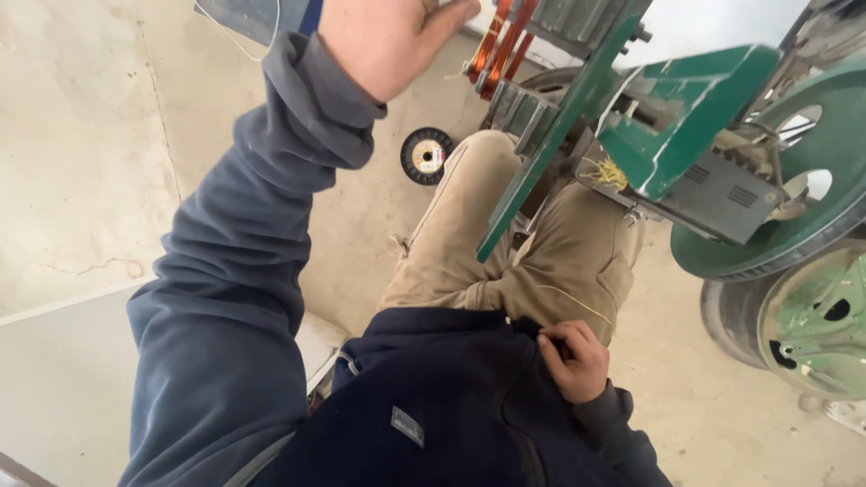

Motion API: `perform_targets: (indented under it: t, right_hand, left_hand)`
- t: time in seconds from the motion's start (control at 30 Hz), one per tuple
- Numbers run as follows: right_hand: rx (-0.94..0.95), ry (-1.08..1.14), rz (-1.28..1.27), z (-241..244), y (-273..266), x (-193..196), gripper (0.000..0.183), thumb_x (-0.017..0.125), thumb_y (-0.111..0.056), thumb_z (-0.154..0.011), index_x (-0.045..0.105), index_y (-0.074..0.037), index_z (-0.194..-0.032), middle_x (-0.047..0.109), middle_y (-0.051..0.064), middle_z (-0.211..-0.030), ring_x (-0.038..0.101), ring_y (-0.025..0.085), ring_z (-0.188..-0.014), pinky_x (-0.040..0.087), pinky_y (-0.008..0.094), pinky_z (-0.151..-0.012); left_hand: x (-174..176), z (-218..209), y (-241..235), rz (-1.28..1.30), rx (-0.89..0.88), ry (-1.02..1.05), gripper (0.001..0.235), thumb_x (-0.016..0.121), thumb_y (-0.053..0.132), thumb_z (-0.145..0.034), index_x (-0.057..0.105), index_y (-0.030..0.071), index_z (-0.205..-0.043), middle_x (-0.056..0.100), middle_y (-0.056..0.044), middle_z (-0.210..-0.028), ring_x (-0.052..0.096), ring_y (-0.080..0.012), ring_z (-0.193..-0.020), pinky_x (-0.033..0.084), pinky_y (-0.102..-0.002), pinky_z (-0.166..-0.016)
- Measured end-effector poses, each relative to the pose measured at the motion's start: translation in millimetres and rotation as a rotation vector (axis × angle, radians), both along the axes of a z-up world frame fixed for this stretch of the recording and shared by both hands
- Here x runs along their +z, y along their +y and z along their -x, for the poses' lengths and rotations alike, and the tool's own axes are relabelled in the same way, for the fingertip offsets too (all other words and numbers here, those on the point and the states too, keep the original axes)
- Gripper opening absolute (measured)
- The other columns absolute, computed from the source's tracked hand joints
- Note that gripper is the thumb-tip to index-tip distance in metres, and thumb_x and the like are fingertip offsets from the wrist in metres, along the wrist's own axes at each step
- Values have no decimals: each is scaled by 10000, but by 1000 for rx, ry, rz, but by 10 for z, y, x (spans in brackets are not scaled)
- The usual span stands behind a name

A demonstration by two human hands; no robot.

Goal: The recorder winds copper wire onto a motor coil form using a manual winding machine.

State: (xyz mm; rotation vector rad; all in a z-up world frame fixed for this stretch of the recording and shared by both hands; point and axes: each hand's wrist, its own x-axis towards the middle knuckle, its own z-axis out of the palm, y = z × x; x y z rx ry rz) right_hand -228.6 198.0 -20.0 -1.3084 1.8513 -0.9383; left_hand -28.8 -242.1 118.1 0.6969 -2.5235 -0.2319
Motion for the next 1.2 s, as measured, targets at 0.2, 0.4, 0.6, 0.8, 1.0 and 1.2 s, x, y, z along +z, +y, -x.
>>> perform_targets:
  t: [0.2, 0.4, 0.6, 0.8, 1.0, 1.2]
  right_hand:
    - [-10, -9, -16, 9, -39, -30, 101, 782, -109, -820, 750, -87, -913, 692, 57, -890, 591, 154, -570, 469, 288, -550]
    - [-5, -13, -21, 9, -47, -9, 91, 781, -115, -826, 748, -86, -905, 689, 53, -879, 582, 154, -562, 461, 290, -541]
    - [3, -2, -64, 17, -60, 85, 91, 778, -113, -825, 751, -87, -907, 693, 56, -879, 608, 162, -586, 480, 288, -556]
    - [49, 47, -116, 74, -130, 338, 110, 781, -114, -811, 760, -84, -915, 705, 70, -893, 679, 191, -662, 531, 292, -616]
    - [129, 82, -120, -4, -211, 225, 104, 761, -88, -818, 748, -73, -920, 716, 85, -915, 726, 230, -793, 559, 311, -711]
    - [89, 68, -174, -111, -313, 182, 88, 745, -69, -827, 746, -59, -914, 724, 85, -907, 731, 230, -789, 556, 307, -709]
  left_hand:
    - [-57, 71, -7, -74, -73, 49, 138, 721, 209, -1046, 751, 75, -1061, 722, -69, -863, 681, -233, -726, 525, -354, -655]
    - [-552, 148, -186, -719, -121, 148, 318, 685, 340, -1093, 751, 32, -1137, 636, -1, -802, 585, -106, -718, 488, -304, -653]
    - [-725, 276, -266, -1249, -204, 302, 424, 667, 413, -1063, 748, 2, -1124, 522, 58, -708, 434, -32, -616, 340, -243, -539]
    - [-803, 371, -263, -1449, -141, 380, 448, 747, 426, -964, 769, 12, -1134, 566, 45, -696, 412, -30, -551, 281, -234, -465]
    - [-1056, 589, -148, -1609, -220, 640, 502, 821, 424, -891, 763, -26, -1106, 763, -59, -914, 690, -100, -761, 555, -252, -675]
    - [-1086, 628, -19, -1552, -157, 798, 521, 845, 440, -843, 778, -27, -1064, 759, -64, -875, 673, -117, -753, 543, -261, -679]
